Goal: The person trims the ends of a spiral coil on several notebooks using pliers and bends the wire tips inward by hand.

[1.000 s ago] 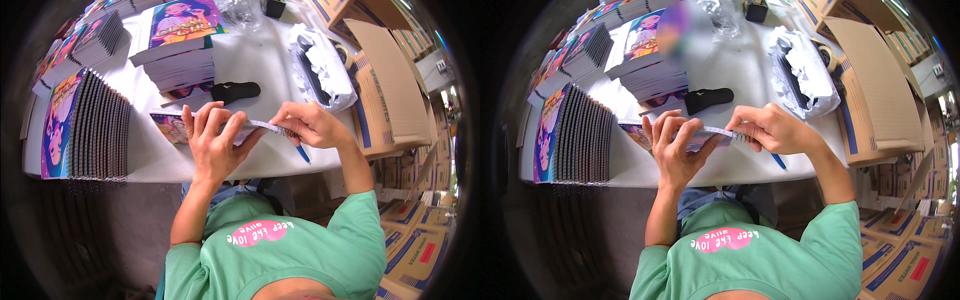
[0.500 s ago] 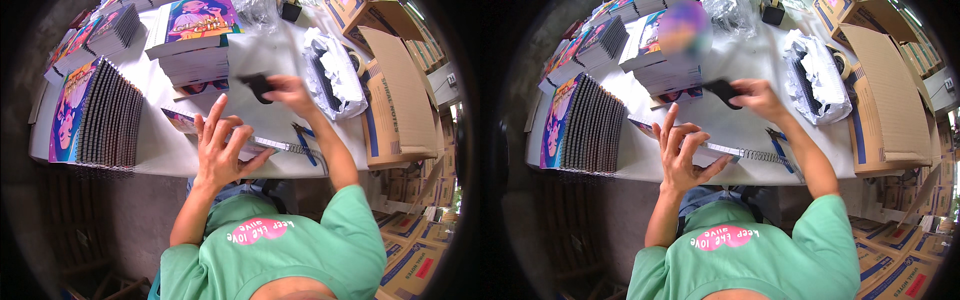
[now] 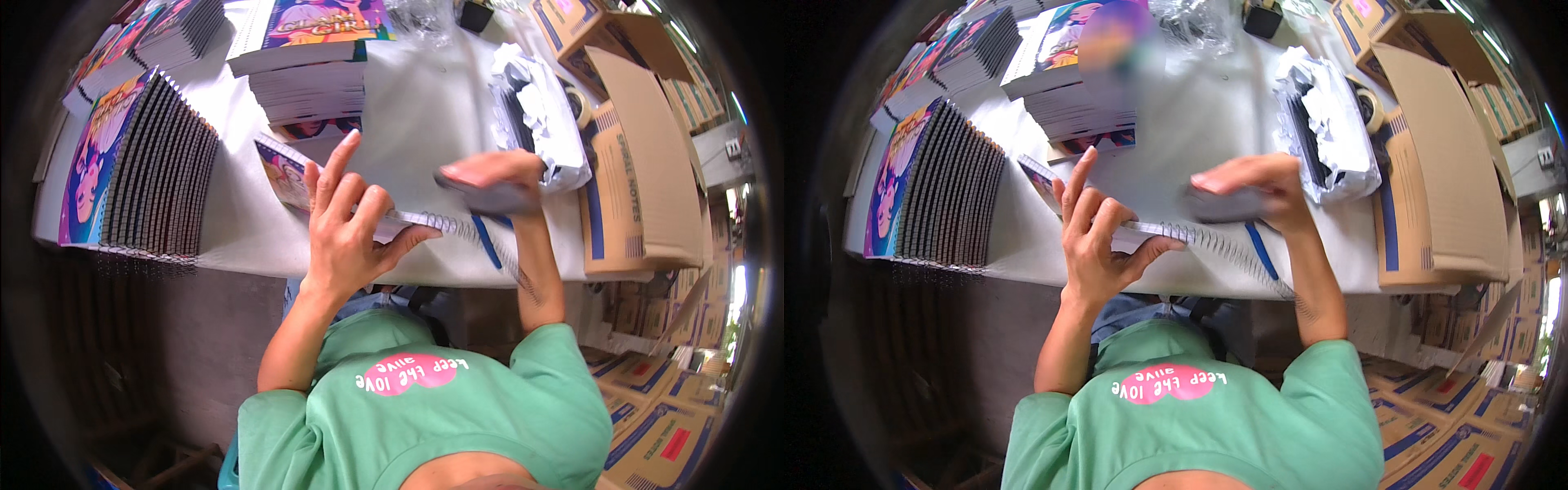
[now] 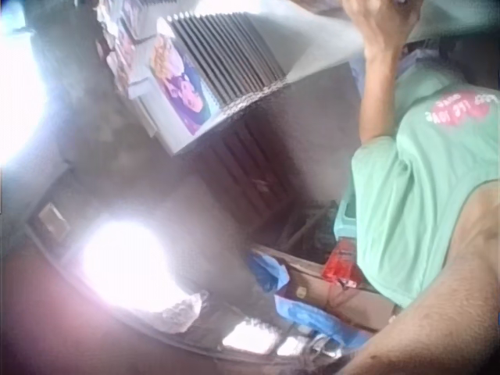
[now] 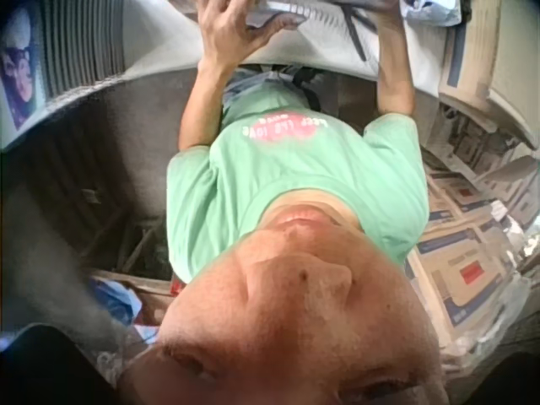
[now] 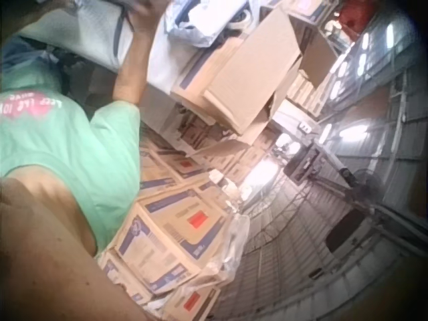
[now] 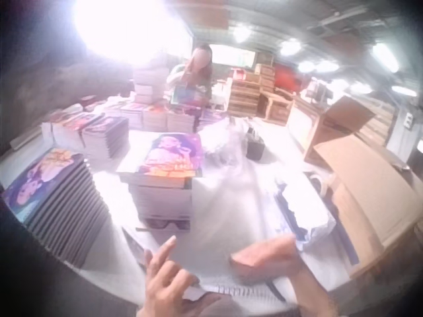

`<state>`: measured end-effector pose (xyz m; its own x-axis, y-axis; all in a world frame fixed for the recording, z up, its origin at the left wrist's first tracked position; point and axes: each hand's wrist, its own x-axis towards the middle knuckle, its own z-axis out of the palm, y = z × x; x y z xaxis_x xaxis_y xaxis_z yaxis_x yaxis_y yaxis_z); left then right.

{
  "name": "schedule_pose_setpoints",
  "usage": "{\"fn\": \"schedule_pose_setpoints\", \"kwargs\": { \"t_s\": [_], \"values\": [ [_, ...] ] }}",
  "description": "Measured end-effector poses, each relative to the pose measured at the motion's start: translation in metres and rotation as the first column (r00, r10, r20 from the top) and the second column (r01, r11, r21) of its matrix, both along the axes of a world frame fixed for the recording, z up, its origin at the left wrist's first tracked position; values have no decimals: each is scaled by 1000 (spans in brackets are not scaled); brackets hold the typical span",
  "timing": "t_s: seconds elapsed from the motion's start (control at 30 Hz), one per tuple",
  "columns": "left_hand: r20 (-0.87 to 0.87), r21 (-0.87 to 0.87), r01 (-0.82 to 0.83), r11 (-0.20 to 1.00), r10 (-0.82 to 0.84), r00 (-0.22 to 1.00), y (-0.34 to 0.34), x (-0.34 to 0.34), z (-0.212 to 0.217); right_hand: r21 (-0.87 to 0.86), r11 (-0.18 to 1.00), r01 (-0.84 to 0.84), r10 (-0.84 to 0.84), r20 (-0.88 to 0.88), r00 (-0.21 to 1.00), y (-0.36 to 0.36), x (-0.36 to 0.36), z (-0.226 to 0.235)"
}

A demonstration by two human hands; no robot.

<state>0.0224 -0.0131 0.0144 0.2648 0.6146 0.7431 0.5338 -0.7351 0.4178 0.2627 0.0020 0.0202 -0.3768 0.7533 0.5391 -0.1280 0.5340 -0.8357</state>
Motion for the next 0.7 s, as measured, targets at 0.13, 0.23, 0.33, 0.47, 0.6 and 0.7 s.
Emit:
{"fn": "schedule_pose_setpoints", "kwargs": {
  "t_s": [0.13, 0.23, 0.33, 0.47, 0.6, 0.7],
  "values": [
    [27, -33, 28, 999, -27, 999, 1, -3, -4, 21, 987, -162, 150, 268, 952, 1, -16, 24],
    [125, -75, 76, 994, -66, 990, 0, -2, -6, 4, 999, 46, -46, 168, 985, 0, -23, 14],
    [182, -61, 97, 993, -85, 980, 4, -4, -14, 107, 980, -168, 143, 214, 966, 3, -34, 27],
    [226, -22, 39, 999, -33, 974, 2, -1, -22, 15, 998, -64, 64, 23, 998, 3, -44, 13],
    [47, 17, -182, 983, 181, 982, 5, -15, -2, 60, 946, 320, -311, 459, 832, 16, -46, 6],
    [-8, 32, -278, 960, 279, 960, 27, -47, -1, -110, 988, -109, 74, -278, 958, 11, -48, 4]
  ]
}}
